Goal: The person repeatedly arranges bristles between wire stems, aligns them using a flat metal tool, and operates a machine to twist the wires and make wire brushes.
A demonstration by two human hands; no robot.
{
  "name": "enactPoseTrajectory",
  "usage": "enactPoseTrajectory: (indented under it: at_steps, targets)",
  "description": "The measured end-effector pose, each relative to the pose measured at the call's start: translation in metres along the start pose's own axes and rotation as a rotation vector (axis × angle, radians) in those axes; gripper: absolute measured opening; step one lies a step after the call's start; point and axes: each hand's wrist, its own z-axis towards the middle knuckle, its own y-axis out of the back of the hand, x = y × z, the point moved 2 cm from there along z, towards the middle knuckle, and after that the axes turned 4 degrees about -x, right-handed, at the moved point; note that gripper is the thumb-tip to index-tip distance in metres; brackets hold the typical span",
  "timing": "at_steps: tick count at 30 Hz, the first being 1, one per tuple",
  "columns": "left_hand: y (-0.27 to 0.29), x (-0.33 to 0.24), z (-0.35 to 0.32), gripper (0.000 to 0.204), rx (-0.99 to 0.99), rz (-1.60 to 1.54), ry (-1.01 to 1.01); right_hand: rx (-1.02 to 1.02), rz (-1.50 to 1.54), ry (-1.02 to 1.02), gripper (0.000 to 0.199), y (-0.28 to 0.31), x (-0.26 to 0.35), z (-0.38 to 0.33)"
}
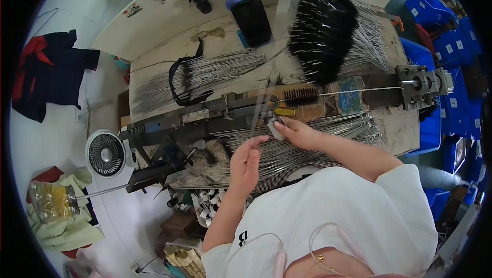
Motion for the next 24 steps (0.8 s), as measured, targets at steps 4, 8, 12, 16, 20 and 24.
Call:
enactPoseTrajectory:
  at_steps: [4, 8, 12, 16, 20, 24]
  targets:
    - [-0.004, -0.013, 0.014, 0.032, 0.070, 0.368, -0.294, -0.024, -0.185, -0.021, 0.048, 0.040, 0.023, -0.020]
    - [-0.043, -0.030, 0.022, 0.045, 0.168, 0.957, -0.733, -0.186, -0.114, 0.080, 0.029, 0.080, 0.066, -0.053]
    - [-0.051, -0.045, 0.032, 0.045, 0.205, 1.174, -0.851, -0.458, -0.586, 0.543, 0.018, 0.122, 0.066, -0.050]
    - [-0.009, -0.059, 0.020, 0.033, -0.063, 0.984, -0.690, -0.490, -1.107, 0.528, 0.031, 0.123, 0.048, -0.060]
    - [0.045, -0.029, 0.000, 0.025, -0.469, 0.600, -0.306, -0.467, -1.084, 0.538, 0.035, 0.122, 0.034, -0.062]
    - [0.050, -0.025, 0.000, 0.035, -0.500, 0.400, -0.275, -0.921, -0.798, 0.539, 0.044, 0.173, 0.026, -0.048]
